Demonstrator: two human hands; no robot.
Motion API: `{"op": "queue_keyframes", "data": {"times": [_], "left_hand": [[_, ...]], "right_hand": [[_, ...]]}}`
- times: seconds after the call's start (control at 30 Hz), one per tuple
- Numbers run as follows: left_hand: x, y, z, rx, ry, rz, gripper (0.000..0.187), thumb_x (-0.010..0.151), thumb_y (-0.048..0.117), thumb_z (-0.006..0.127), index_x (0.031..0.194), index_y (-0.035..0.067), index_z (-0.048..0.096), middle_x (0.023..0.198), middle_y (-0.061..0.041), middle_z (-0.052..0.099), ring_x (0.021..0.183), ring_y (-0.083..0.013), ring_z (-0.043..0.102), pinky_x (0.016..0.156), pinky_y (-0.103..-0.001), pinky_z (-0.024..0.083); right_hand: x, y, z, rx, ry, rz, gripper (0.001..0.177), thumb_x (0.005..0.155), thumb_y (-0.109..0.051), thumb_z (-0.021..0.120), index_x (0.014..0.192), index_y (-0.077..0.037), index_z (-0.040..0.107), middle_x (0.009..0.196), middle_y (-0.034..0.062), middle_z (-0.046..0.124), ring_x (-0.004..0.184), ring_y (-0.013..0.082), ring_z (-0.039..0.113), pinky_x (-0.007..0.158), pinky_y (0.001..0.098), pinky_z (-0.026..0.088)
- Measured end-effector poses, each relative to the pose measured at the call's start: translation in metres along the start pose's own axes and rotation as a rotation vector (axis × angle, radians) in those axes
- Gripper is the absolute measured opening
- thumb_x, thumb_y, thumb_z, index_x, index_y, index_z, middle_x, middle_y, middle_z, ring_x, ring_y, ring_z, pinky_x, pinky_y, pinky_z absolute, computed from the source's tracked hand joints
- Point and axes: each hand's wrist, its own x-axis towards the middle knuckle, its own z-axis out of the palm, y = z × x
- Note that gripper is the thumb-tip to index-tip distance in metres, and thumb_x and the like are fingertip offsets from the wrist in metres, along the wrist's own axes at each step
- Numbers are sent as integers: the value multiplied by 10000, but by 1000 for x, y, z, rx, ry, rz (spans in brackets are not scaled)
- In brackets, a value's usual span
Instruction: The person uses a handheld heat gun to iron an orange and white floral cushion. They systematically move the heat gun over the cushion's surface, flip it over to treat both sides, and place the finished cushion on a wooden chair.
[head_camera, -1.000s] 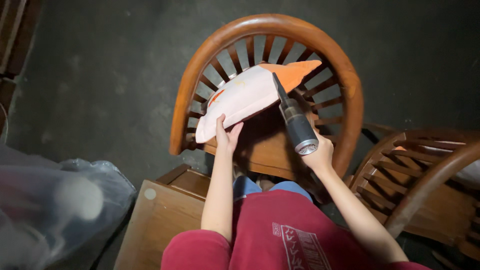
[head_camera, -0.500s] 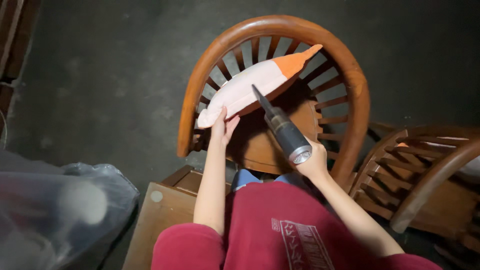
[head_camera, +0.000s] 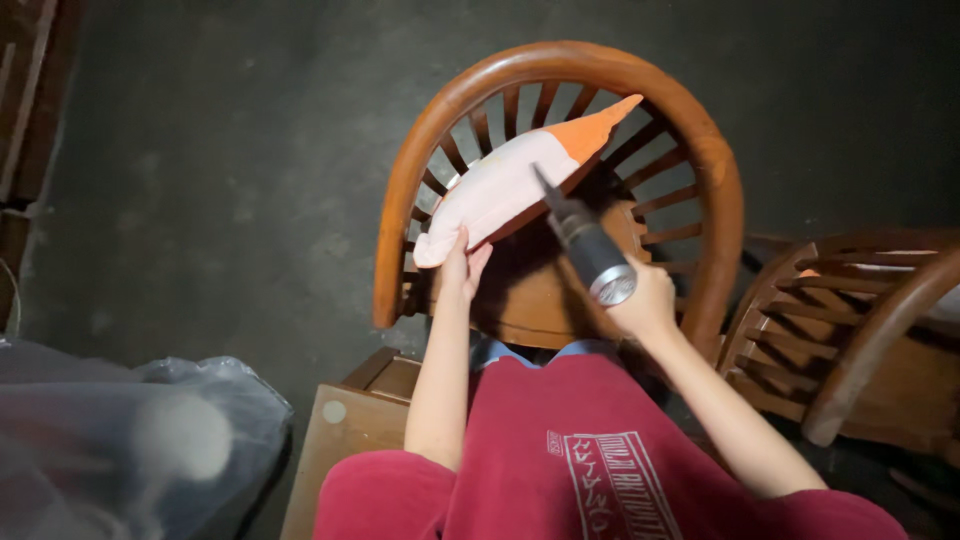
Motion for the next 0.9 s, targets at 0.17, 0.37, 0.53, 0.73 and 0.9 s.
{"op": "queue_keyframes", "data": {"times": [0.17, 0.37, 0.53, 0.73, 0.9], "left_hand": [[2, -8, -1, -17, -24, 41, 484, 967, 333, 684, 1371, 90, 573, 1249, -139, 667, 1079, -286, 679, 955, -426, 603], [2, -5, -2, -32, -46, -8, 480, 985, 329, 678, 1383, 83, 574, 1254, -143, 673, 1083, -288, 688, 954, -412, 606], [-2, -13, 1, -3, -14, -17, 478, 971, 314, 682, 1391, 119, 564, 1270, -118, 660, 1093, -278, 675, 980, -427, 592], [-6, -20, 0, -31, -39, -15, 480, 983, 323, 678, 1395, 103, 568, 1294, -111, 665, 1130, -278, 676, 976, -415, 593], [-9, -21, -5, -16, -42, -22, 480, 978, 314, 672, 1402, 117, 559, 1311, -94, 655, 1146, -263, 664, 978, -418, 587]], "right_hand": [[-5, -28, 3, -10, -94, 61, 505, 646, -368, 888, 1021, -69, 729, 779, 198, 739, 720, 351, 753, 664, 433, 586], [-17, -39, 10, 28, -136, -50, 448, 671, -390, 871, 994, -114, 729, 797, 174, 745, 744, 347, 759, 681, 430, 588], [3, -31, 1, -61, -10, -2, 468, 719, -352, 857, 1107, -110, 760, 826, 197, 745, 770, 373, 737, 679, 458, 578], [-5, -43, 20, -8, -118, -50, 474, 732, -389, 858, 1083, -87, 755, 813, 180, 757, 739, 324, 760, 685, 440, 602], [-3, -36, 12, -15, -123, -8, 440, 699, -351, 846, 1021, -65, 757, 828, 180, 760, 742, 319, 768, 695, 435, 606]]}}
